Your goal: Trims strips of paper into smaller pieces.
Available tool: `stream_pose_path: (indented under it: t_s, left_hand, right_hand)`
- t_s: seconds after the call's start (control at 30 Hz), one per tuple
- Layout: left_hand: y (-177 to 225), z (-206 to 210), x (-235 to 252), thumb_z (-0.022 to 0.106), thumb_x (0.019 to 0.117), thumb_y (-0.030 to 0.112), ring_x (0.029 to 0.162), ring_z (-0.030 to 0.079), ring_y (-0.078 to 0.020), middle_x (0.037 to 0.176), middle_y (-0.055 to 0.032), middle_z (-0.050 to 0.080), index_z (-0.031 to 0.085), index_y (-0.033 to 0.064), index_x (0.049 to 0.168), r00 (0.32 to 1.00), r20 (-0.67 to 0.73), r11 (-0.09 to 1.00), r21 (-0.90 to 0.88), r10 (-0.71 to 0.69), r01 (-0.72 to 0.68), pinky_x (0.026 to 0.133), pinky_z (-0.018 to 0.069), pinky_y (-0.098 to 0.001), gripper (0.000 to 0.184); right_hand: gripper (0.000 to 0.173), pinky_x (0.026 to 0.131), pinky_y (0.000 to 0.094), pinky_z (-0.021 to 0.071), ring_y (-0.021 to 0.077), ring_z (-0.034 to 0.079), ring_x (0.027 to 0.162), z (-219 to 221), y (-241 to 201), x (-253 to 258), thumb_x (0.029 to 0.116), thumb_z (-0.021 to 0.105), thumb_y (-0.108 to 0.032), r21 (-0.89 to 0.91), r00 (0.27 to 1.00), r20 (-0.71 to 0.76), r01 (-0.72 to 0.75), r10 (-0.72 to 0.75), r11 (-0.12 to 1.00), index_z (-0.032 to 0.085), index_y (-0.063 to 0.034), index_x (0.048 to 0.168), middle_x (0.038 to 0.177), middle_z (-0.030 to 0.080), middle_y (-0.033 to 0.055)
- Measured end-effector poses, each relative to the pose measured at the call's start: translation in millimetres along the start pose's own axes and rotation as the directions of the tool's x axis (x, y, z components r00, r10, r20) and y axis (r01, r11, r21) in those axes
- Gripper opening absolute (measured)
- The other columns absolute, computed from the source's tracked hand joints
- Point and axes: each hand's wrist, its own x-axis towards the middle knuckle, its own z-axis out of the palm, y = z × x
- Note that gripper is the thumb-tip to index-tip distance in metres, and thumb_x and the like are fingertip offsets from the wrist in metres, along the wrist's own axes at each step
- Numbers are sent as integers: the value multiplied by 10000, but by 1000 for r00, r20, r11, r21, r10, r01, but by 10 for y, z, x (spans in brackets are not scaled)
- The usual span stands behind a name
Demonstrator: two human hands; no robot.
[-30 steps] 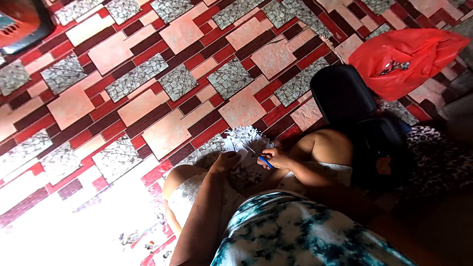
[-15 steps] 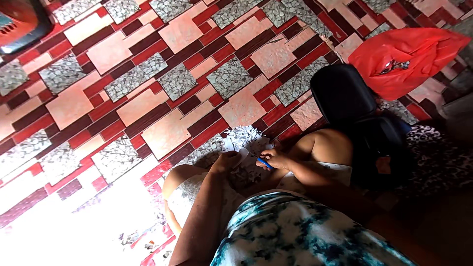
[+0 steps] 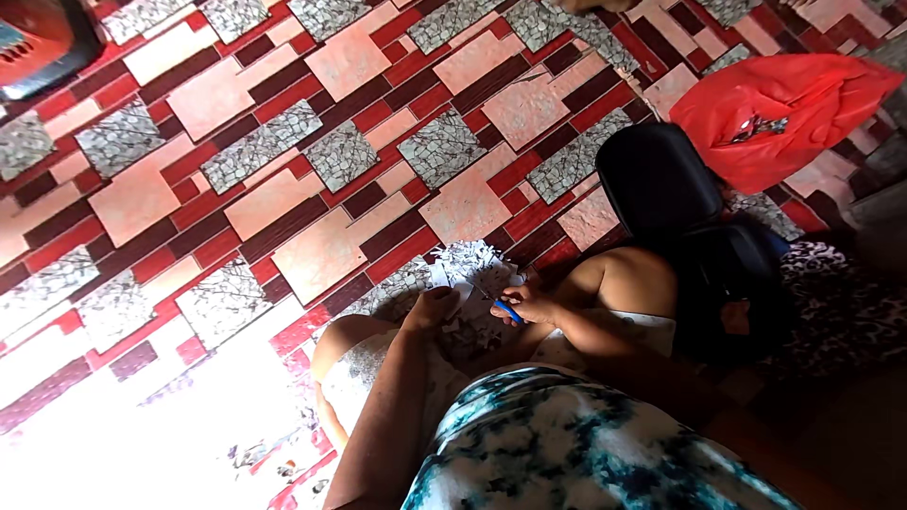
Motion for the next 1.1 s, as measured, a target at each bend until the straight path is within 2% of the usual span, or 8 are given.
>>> stream_pose_path:
  t_s: [0.17, 0.4, 0.53, 0.6, 0.7, 0.8, 0.9, 1.1]
  left_hand:
    - [3, 14, 6, 544, 1064, 110, 569, 577, -63, 749, -25, 630, 608, -2, 1070, 999, 35, 1000, 30, -6, 5, 525, 492, -193, 129]
    - [-6, 10, 16, 549, 1063, 115, 561, 575, -52, 735, -15, 636, 617, 16, 1022, 998, 67, 999, 51, 4, -7, 518, 485, -183, 127]
    - [-16, -9, 19, 544, 1062, 117, 571, 569, -55, 743, -10, 629, 618, 7, 1064, 996, 89, 998, 64, 24, -30, 533, 489, -193, 133]
    - [-21, -12, 18, 544, 1061, 121, 571, 566, -55, 744, -10, 628, 618, 4, 1071, 995, 89, 996, 77, 33, -40, 537, 490, -198, 138]
    - [-24, -4, 25, 554, 1058, 121, 563, 567, -54, 738, -14, 630, 619, 0, 1052, 997, 55, 996, 69, 45, -49, 529, 488, -193, 138]
    - [-18, 3, 27, 542, 1064, 119, 570, 572, -62, 745, -27, 630, 604, -6, 1075, 999, 21, 999, 41, 32, -33, 526, 483, -197, 141]
    - [-25, -2, 30, 550, 1060, 113, 587, 582, -65, 763, -31, 640, 608, -4, 1075, 999, 29, 999, 33, 28, -29, 538, 489, -199, 131]
    - [-22, 18, 44, 555, 1059, 116, 577, 571, -59, 743, -17, 632, 614, 10, 1036, 998, 64, 997, 64, 26, -30, 533, 482, -195, 123]
  right_hand:
    - [347, 605, 190, 448, 23, 546, 656, 11, 3, 4, 999, 683, -288, -37, 1000, 6, 16, -16, 999, 618, 12, 1161, 823, 632, 16]
    - [299, 615, 170, 474, 4, 550, 630, 14, 28, 11, 985, 703, -215, -10, 997, -22, 68, -68, 998, 636, 37, 1130, 778, 625, 5]
    - [303, 662, 184, 503, 12, 579, 673, 11, 87, 35, 976, 710, -180, -35, 994, -51, 96, -98, 995, 650, 44, 1170, 854, 673, 42]
    - [301, 662, 189, 505, 15, 580, 671, 13, 81, 30, 982, 702, -176, -19, 995, -56, 86, -86, 996, 641, 41, 1181, 847, 667, 39]
    - [298, 609, 182, 477, 13, 565, 640, 12, 20, 3, 998, 683, -210, 0, 999, -36, 41, -41, 999, 624, 23, 1173, 802, 646, 11]
    - [333, 578, 191, 429, 27, 541, 642, 15, -2, 5, 1010, 666, -297, -10, 1000, -7, -8, 8, 1000, 616, -10, 1173, 818, 633, 5]
    - [330, 595, 192, 442, 26, 554, 661, 8, 9, 10, 1004, 673, -309, -30, 1000, 20, -13, 13, 999, 615, -20, 1152, 827, 635, 1]
    - [340, 626, 181, 468, 20, 559, 668, 16, -2, -2, 1004, 677, -259, -22, 999, 29, 28, -27, 999, 614, 29, 1172, 842, 634, 24]
